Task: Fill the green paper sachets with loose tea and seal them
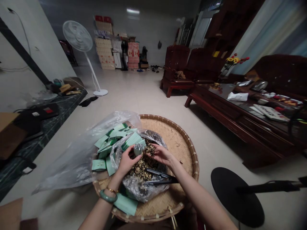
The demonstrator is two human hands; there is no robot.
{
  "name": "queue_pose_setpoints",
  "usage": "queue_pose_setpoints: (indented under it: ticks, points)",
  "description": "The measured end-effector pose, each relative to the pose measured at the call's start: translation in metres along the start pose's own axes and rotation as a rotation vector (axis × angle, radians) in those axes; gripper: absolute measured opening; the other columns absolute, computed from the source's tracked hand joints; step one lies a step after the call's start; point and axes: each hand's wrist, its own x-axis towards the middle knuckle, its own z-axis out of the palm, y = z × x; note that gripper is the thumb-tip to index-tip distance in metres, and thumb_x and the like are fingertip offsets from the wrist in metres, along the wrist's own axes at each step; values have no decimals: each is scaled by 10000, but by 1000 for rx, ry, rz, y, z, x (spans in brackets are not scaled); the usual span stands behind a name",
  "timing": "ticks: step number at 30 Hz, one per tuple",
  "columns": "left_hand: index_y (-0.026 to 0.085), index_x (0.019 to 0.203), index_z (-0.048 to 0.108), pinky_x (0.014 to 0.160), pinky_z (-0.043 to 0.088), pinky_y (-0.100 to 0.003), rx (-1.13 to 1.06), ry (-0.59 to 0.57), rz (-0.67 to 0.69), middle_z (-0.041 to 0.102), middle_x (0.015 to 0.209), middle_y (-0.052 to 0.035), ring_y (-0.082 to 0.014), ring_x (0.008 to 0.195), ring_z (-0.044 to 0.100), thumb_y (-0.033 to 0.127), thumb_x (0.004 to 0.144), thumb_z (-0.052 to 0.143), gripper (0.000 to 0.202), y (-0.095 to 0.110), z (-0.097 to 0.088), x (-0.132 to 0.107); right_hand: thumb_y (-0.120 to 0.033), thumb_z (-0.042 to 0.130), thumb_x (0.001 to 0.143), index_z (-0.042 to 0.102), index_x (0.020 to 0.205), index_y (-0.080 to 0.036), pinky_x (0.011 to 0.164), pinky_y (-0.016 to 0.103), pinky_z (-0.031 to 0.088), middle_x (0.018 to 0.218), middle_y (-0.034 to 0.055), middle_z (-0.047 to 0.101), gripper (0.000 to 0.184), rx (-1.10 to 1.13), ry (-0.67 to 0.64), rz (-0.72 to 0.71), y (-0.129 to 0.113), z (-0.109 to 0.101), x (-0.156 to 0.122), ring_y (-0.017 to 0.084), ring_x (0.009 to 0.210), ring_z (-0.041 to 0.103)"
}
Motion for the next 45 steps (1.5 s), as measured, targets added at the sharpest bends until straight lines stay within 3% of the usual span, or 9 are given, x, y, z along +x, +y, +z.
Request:
queue_pose_setpoints:
  ticks: [3,6,11,16,21,25,35,42,45]
  points:
    - [130,1101,588,904,520,-435,46,-1,29,689,1068,-110,-259,958,667,332,609,755,558,-4,-1,-1,-143,545,559,568,1000,-214,883,341,508,913,3,649,447,219,-57,52,-7,5,-6,149,871,617]
    - [131,1125,587,907,510,-428,149,-2,79,678,1091,-115,-257,990,649,313,637,744,544,-9,0,-1,-123,562,548,556,995,-223,857,347,514,900,-10,642,458,208,17,51,-19,7,-14,152,852,618]
    - [168,1138,607,897,501,-406,308,-15,190,667,1111,-102,-246,1013,628,261,667,724,494,-9,6,-4,-114,645,557,553,1054,-229,777,293,488,1033,7,615,519,-167,4,-71,-56,14,-29,158,873,591]
    - [188,1122,615,915,486,-410,362,-1,249,669,1102,-82,-241,1021,616,170,651,708,481,-2,14,-8,-100,579,615,554,1047,-206,700,271,449,954,1,595,446,-619,-57,-141,-78,28,-31,152,818,542]
    - [199,1140,600,918,479,-413,391,-35,285,662,1108,-73,-244,1028,601,125,649,691,505,1,16,-9,-33,530,609,606,960,-184,767,307,437,943,29,614,390,-1068,-31,-268,-78,41,-28,185,876,544]
    - [192,1150,591,919,476,-419,396,-50,265,660,1113,-74,-246,1027,596,108,639,687,527,1,16,-9,-2,542,608,629,947,-186,784,315,436,957,46,620,396,-1266,-33,-332,-79,50,-28,196,892,549]
    - [179,1150,588,934,466,-425,399,-39,239,657,1136,-91,-256,1048,592,133,651,699,513,1,17,-10,9,577,670,603,1070,-186,796,321,480,1038,71,583,445,-1273,49,-431,-66,58,-31,189,905,581]
    - [174,1147,588,925,472,-410,413,-27,224,659,1123,-89,-254,1040,595,143,641,713,522,-3,17,-9,29,560,693,617,1101,-181,874,330,462,1055,71,677,463,-1318,-32,-543,-53,53,-27,207,993,614]
    - [183,1133,595,914,476,-399,401,-29,225,665,1108,-80,-248,1023,603,133,636,711,513,-3,17,-10,37,537,713,635,1071,-188,830,308,467,987,59,696,434,-1389,-27,-527,-51,53,-25,197,926,624]
